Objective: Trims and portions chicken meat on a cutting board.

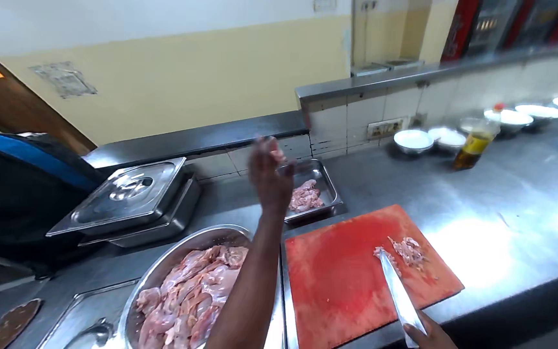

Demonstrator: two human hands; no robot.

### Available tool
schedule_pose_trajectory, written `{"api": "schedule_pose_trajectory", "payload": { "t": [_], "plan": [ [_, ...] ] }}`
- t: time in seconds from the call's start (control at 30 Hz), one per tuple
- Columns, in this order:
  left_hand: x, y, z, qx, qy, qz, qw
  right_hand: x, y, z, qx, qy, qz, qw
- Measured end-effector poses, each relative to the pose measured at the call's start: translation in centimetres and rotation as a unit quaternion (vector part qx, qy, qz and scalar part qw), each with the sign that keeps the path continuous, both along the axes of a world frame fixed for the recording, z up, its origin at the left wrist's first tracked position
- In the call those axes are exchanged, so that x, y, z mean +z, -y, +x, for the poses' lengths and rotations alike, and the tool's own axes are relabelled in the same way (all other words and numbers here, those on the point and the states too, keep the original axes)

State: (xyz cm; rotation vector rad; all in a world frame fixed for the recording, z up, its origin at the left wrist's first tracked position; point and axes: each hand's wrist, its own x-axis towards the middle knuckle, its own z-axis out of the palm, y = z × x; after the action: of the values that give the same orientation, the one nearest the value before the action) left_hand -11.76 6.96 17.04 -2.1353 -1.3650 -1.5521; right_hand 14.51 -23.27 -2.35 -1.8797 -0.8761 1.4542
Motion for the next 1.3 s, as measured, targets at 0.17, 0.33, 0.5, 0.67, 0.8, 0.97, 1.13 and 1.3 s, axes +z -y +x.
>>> {"api": "schedule_pose_trajectory", "payload": {
  "t": [0.17,0.33,0.5,0.67,0.8,0.97,1.13,1.3],
  "plan": [
    [-13.3,2.5,7.2,-0.115,-0.227,-0.488,0.835,0.7,0.6,1.2,-0.060,0.000,0.028,0.998],
    [-20.1,7.6,14.9,-0.259,-0.217,-0.516,0.787,0.7,1.3,2.6,-0.129,0.007,0.041,0.991],
    [-20.2,6.8,16.9,-0.264,-0.289,-0.552,0.736,0.0,2.0,3.1,-0.150,-0.002,0.032,0.988],
    [-17.7,8.0,14.8,-0.380,0.036,-0.630,0.676,-0.7,2.0,3.3,-0.151,-0.015,0.024,0.988],
    [-13.1,8.4,12.3,-0.383,0.193,-0.645,0.633,-0.3,1.0,3.2,-0.137,-0.018,0.028,0.990],
    [-13.5,10.1,6.5,-0.399,0.126,-0.564,0.712,0.4,-0.3,2.5,-0.118,-0.027,0.028,0.992],
    [-16.4,16.3,-0.6,-0.469,-0.213,-0.552,0.656,-0.1,-0.3,2.1,-0.091,-0.021,0.006,0.996],
    [-17.4,16.7,-1.4,-0.374,-0.093,-0.595,0.705,-0.5,-0.5,2.0,-0.092,-0.023,0.005,0.995]
  ]
}}
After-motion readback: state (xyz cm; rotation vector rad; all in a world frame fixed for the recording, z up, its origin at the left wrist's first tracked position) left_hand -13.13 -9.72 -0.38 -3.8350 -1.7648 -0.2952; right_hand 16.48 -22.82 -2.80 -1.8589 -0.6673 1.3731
